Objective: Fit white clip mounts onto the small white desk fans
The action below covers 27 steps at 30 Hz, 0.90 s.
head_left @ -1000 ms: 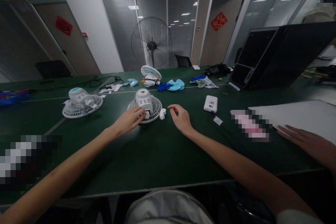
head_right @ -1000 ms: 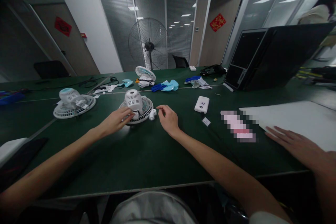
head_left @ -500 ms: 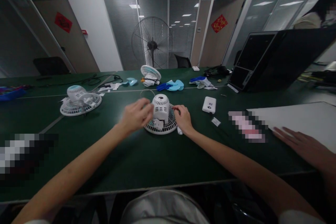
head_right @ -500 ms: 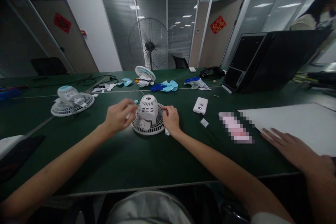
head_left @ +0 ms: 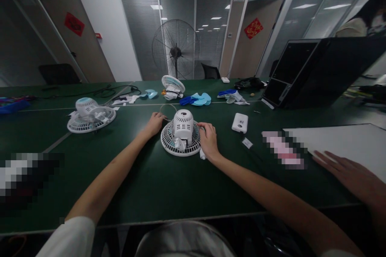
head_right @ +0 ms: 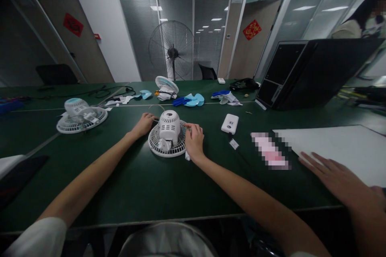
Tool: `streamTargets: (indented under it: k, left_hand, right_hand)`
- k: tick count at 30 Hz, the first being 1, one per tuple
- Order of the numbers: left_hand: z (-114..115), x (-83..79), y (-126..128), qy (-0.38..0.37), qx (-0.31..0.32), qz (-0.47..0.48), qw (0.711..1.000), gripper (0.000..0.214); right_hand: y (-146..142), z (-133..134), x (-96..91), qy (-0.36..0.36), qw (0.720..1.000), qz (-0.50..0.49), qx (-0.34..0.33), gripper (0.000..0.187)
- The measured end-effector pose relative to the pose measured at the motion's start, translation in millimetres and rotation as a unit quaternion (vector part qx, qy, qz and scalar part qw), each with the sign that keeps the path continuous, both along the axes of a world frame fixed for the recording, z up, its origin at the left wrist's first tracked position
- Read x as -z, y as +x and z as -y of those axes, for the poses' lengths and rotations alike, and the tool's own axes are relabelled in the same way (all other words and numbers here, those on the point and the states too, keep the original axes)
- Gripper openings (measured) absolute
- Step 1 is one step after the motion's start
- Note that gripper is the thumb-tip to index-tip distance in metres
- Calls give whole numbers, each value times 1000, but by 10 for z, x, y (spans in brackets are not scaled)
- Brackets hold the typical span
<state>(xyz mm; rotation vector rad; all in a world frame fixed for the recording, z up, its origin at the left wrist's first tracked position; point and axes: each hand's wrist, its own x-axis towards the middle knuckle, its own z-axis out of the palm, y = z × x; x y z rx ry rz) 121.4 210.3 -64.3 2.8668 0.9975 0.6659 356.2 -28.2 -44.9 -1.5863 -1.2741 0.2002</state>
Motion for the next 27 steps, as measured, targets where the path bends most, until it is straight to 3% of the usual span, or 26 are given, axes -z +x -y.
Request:
streamTargets:
  k: [6,9,11,12,14,16,18,21,24,27]
  left_hand:
    - [73,-166,-148,-18,-96,116,988,16]
    - [314,-309,-237,14,-116,212,970,22]
    - [591,-411,-278,43,-113,284,951,29]
    - [767,-455,-284,59,-100,321,940,31]
    - [1176,-518,-260,77,15,422,903,36]
    - [1612,-536,-189,84,152,406,897,40]
    - [1993,-516,-89,76,243,348,902,41]
    - [2331,-458,46,45,236,368,898,34]
    - [2409,-416,109,8,171,408,897,31]
    - [2437,-395,140,47,145,377,913,29]
  right_hand:
    - [-199,181,-52,48,998,12,-40,30]
    - [-256,229,-48,113,988,11,-101,35]
    - [-273,244,-61,168,980,4,-104,39]
    - [-280,251,-73,194,976,4,-97,39]
    - [-296,273,-105,234,966,24,-103,38]
    - [-315,312,-136,259,949,81,-159,37]
    - [-330,360,-157,274,922,138,-236,41]
    - [-335,422,-170,290,895,173,-291,49]
    - [-331,437,-183,297,895,173,-286,50]
    - [-327,397,-203,305,908,132,-256,43]
